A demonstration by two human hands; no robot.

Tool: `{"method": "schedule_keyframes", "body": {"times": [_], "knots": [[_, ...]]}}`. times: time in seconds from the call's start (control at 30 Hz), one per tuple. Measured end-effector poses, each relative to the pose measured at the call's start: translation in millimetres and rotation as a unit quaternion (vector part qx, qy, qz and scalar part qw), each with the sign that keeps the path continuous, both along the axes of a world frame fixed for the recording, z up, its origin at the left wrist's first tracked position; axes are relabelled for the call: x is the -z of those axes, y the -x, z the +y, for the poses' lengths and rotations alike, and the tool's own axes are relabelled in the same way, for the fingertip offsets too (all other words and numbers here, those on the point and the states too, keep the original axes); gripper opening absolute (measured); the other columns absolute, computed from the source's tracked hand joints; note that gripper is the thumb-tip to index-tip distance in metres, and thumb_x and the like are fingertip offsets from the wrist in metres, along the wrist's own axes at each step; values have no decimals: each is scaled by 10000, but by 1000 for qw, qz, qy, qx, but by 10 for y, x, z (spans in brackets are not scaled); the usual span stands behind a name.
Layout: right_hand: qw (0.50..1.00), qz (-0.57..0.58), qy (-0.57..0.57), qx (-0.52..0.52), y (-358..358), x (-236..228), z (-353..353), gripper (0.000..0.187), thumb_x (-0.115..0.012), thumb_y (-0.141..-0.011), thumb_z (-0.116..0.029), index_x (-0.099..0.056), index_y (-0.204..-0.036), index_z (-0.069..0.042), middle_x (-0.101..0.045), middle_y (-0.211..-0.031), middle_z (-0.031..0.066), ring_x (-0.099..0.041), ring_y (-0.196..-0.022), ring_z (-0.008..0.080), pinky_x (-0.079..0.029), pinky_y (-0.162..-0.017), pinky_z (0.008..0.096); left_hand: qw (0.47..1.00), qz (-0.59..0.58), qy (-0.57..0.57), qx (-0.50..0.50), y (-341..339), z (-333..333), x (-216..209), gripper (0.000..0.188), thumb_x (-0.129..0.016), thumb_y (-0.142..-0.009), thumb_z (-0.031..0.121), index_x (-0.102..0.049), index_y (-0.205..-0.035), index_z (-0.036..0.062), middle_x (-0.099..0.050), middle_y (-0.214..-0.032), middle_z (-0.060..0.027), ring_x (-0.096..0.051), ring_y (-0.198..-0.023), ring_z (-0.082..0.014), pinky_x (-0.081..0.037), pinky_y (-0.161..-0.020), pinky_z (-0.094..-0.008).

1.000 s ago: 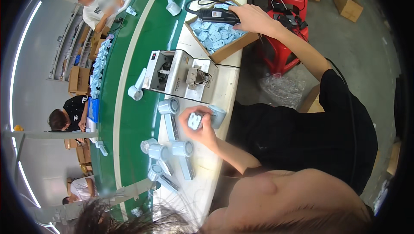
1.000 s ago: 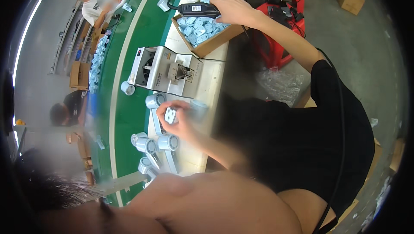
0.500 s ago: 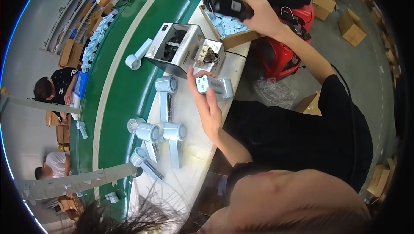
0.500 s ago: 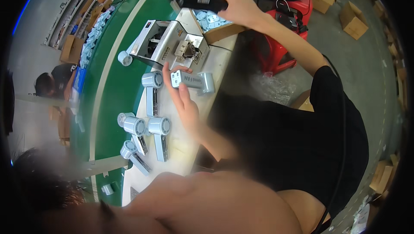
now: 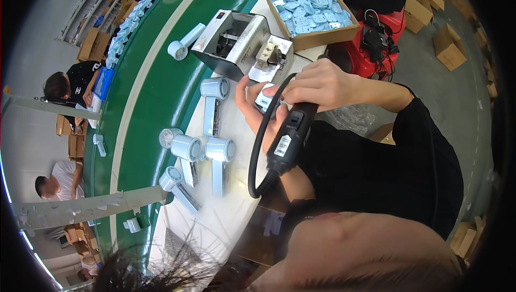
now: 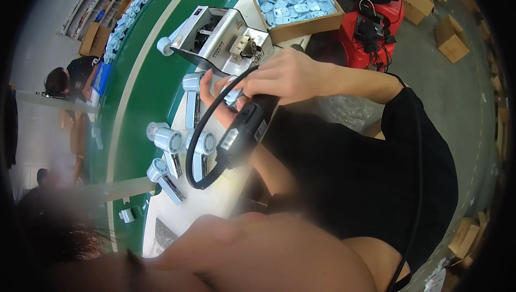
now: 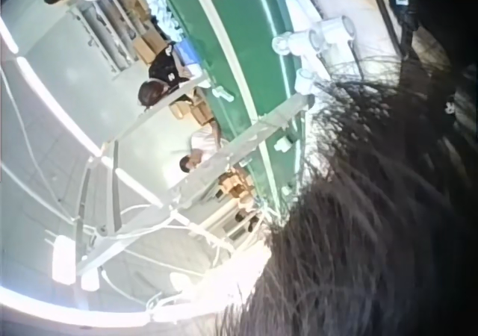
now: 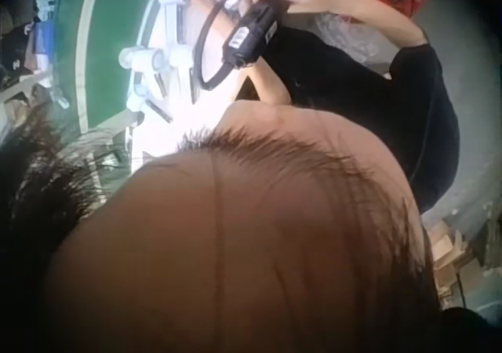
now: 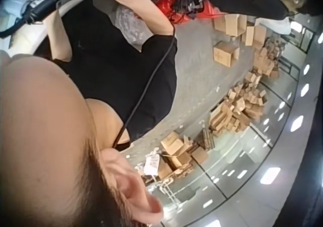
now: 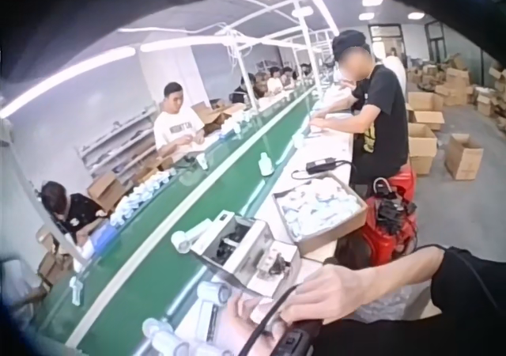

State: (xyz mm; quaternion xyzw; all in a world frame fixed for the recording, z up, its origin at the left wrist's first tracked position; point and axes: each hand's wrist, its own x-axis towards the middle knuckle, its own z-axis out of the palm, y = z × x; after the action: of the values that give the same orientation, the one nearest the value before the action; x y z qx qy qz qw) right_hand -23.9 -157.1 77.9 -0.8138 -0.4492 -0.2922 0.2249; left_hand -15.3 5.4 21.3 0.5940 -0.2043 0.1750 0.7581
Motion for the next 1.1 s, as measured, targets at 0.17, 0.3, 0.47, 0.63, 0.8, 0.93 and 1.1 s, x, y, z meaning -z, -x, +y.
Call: {"method": "schedule_keyframes", "body": {"times": [0.17,0.3,0.47,0.63,0.8,0.93,1.1], "knots": [[999,42,-4,-9,139,84,19,247,-679,-664,-104,-547,-873,-122,-659,-951,-6,-630,-665,175,-469,-494,298,997,66,-23,13,63,-22,-38,697,-572,-912,385,-249,-1422,35,-576,-973,-122,-561,-844,-180,-437,-790,-282],[994,96,-21,-46,85,102,55,294,-687,-622,-93,-552,-881,-128,-660,-965,6,-637,-673,213,-480,-514,314,998,32,-18,49,-3,92,-7,668,-485,-962,370,-172,-1450,39,-580,-1002,-115,-553,-827,-173,-443,-777,-279],[897,323,-301,14,-106,-338,74,241,-746,-757,-203,-590,-892,-78,-570,-618,22,-530,-495,118,-400,-470,270,996,-72,-45,5,-158,112,179,499,-505,-951,434,-481,-1181,-8,-607,-913,-143,-583,-801,-191,-465,-692,-294],[737,330,-567,-162,-608,-549,-183,305,-592,-909,-319,-520,-853,-28,-477,-568,15,-437,-416,73,-370,-416,239,990,-136,-25,3,-246,-153,158,515,-556,-907,504,-494,-1013,4,-605,-865,-164,-589,-706,-208,-467,-677,-298],[764,296,-547,-172,-925,-345,97,337,-565,-928,-322,-507,-772,-29,-503,-563,29,-435,-413,70,-345,-385,227,997,-77,15,-8,-188,-80,173,507,-549,-913,498,-485,-1024,7,-599,-869,-161,-582,-722,-209,-464,-681,-306],[775,300,-525,-183,-1002,-220,191,346,-578,-922,-340,-501,-786,-33,-502,-558,18,-431,-416,66,-345,-387,224,992,-116,-32,-26,-222,-121,212,476,-534,-929,474,-483,-1025,11,-596,-875,-163,-576,-727,-209,-460,-663,-300],[760,355,-519,-165,-943,-229,134,355,-584,-921,-363,-507,-827,-30,-481,-552,14,-415,-419,63,-346,-395,227,994,-104,-34,-21,-253,-186,249,500,-543,-918,494,-495,-1029,8,-607,-877,-142,-568,-726,-196,-453,-659,-289]]}}
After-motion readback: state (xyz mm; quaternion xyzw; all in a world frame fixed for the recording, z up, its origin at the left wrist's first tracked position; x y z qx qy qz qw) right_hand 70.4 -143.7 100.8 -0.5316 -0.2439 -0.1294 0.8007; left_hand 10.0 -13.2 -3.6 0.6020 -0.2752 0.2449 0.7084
